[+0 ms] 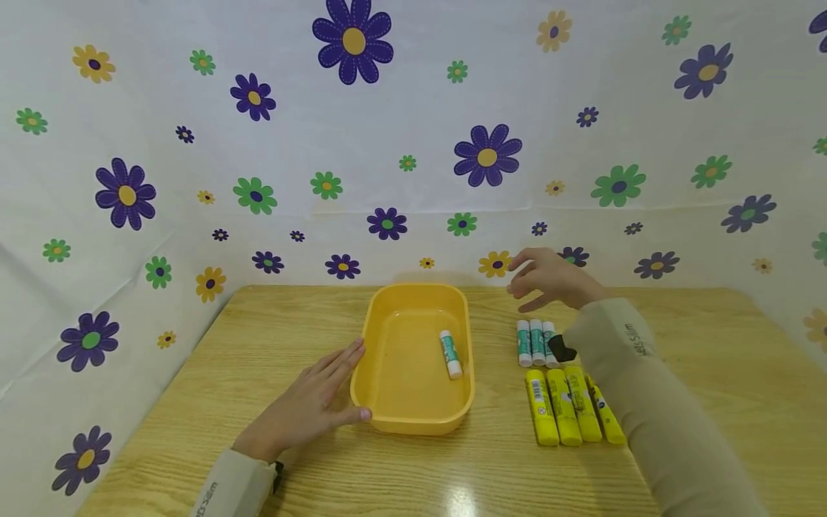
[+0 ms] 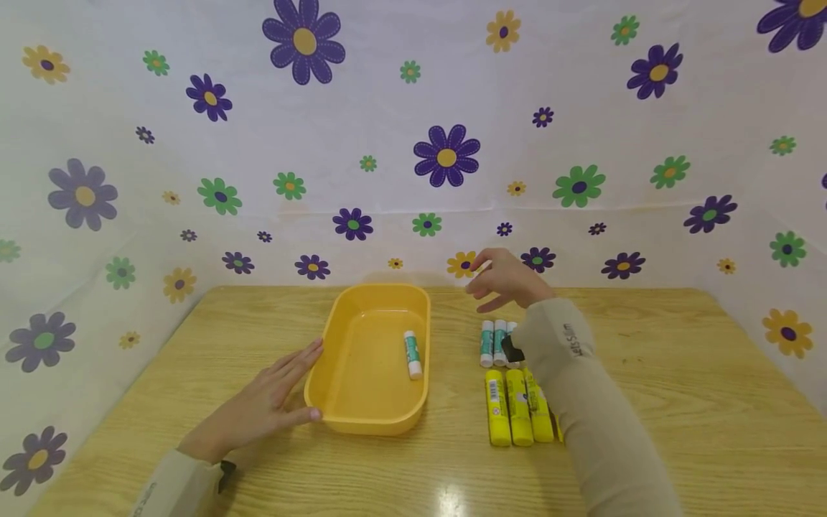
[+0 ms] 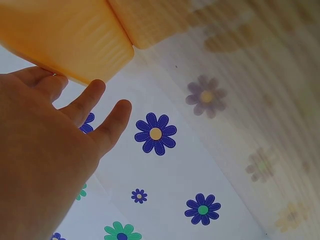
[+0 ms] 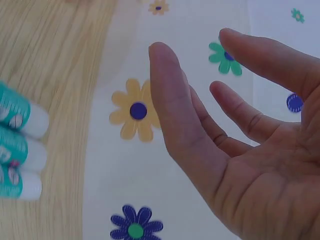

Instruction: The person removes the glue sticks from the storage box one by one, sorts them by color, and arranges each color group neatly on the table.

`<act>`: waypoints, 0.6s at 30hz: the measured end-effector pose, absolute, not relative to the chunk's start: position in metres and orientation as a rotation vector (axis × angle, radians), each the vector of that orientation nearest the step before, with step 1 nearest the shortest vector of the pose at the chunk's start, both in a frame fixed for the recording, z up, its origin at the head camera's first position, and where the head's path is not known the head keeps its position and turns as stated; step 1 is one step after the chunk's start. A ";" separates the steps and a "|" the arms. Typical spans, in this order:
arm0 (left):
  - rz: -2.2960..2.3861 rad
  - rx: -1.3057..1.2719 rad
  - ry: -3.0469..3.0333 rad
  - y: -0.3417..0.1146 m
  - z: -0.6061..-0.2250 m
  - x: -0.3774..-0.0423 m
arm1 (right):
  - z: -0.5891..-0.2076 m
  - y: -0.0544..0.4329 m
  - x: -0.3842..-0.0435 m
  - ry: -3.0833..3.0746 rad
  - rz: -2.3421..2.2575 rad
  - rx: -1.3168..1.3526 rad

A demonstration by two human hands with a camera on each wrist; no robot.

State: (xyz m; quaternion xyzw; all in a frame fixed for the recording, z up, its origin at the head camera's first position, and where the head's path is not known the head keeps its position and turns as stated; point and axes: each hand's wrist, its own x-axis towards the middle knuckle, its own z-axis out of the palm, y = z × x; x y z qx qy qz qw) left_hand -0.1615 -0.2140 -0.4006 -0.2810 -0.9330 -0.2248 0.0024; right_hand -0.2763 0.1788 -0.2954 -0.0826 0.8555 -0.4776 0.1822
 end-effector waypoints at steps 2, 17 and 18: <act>-0.699 -0.887 -2.925 -0.214 -0.401 -0.161 | -0.296 0.171 -0.277 2.388 -1.369 -0.247; -0.670 -0.899 -2.915 -0.214 -0.400 -0.162 | -0.308 0.118 -0.280 2.261 -1.466 -0.267; -0.672 -0.899 -2.914 -0.214 -0.400 -0.162 | -0.308 0.116 -0.279 2.257 -1.466 -0.268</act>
